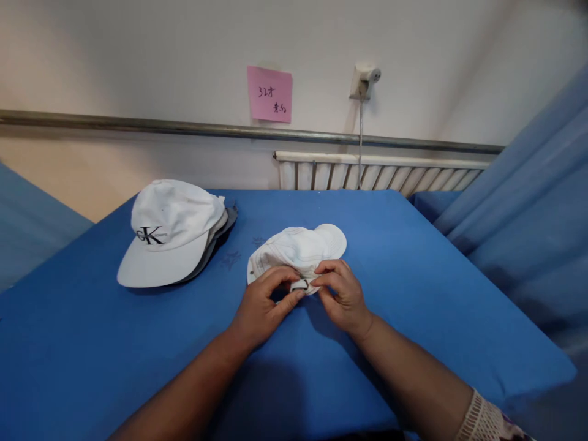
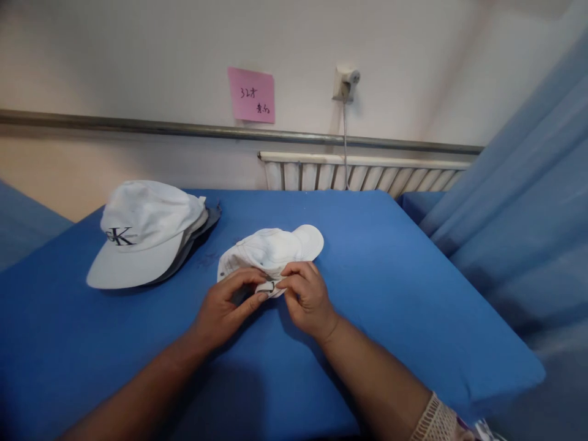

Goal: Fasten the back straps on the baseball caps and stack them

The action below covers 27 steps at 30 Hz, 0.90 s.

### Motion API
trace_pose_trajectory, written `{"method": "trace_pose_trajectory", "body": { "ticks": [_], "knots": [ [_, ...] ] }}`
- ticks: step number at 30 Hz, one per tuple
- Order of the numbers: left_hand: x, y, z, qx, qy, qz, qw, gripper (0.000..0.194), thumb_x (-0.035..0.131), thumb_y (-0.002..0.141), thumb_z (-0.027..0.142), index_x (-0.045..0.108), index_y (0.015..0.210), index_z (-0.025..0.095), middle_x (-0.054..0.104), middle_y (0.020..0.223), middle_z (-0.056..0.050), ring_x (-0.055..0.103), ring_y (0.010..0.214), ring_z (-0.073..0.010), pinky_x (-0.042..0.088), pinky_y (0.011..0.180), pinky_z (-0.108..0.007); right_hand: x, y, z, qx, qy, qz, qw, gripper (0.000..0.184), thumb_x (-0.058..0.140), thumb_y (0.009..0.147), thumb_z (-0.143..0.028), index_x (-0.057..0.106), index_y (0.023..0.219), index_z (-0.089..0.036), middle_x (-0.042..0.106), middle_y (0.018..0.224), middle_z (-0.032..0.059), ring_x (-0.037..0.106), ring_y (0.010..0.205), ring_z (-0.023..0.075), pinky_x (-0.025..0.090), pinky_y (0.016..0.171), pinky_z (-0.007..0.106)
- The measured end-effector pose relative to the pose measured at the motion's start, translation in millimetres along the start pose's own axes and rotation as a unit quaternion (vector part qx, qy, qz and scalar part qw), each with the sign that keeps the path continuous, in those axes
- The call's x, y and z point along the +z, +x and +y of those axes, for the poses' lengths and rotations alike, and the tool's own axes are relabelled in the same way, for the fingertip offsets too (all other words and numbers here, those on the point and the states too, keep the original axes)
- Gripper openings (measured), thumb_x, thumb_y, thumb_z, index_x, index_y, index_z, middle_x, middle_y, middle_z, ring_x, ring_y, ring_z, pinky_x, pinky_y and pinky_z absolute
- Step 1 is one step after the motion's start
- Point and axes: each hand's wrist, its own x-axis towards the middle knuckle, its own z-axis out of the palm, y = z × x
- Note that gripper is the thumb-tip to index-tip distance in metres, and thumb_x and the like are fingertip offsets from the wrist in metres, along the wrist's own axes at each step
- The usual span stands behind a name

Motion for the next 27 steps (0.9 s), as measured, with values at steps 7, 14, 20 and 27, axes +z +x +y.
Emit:
{"method": "trace_pose_trajectory", "body": {
  "ticks": [7,14,20,27],
  "knots": [
    [5.9,-4,-6,0.109,0.109,-0.009,0.988,0.030,0.067,0.086,0.026,0.061,0.115,0.022,0.062,0.125,-0.010,0.059,0.117,-0.0249,0.048,0.102,-0.041,1,4,4,0.034,0.011,0.040,0.999,0.029,0.053,0.081,-0.002,0.065,0.095,-0.025,0.062,0.102,0.0042,0.061,0.098,0.0191,0.050,0.088,0.038],
    [5.4,-2,-12,0.087,0.123,0.018,0.988,0.024,0.057,0.092,0.023,0.065,0.115,0.022,0.066,0.117,-0.009,0.062,0.111,-0.0218,0.049,0.099,-0.036,-2,8,6,-0.003,-0.022,-0.016,1.000,0.027,0.055,0.087,-0.007,0.066,0.104,-0.025,0.067,0.108,0.0054,0.062,0.103,0.0202,0.050,0.091,0.040],
    [-1.3,1,-14,0.026,0.077,-0.011,0.997,0.024,0.053,0.094,0.028,0.067,0.114,0.023,0.071,0.110,-0.006,0.065,0.104,-0.0208,0.048,0.095,-0.034,-3,11,9,-0.016,-0.032,-0.078,0.996,0.021,0.056,0.094,-0.017,0.067,0.110,-0.025,0.072,0.101,0.0054,0.064,0.094,0.0203,0.051,0.085,0.039],
    [-8.6,10,-11,-0.089,-0.025,-0.115,0.989,0.026,0.050,0.093,0.036,0.069,0.102,0.021,0.073,0.096,-0.003,0.065,0.090,-0.0205,0.049,0.083,-0.031,4,7,13,0.114,-0.013,-0.147,0.983,0.015,0.061,0.091,-0.020,0.072,0.100,-0.024,0.073,0.087,0.0025,0.064,0.083,0.0182,0.051,0.077,0.033]
  ]
}}
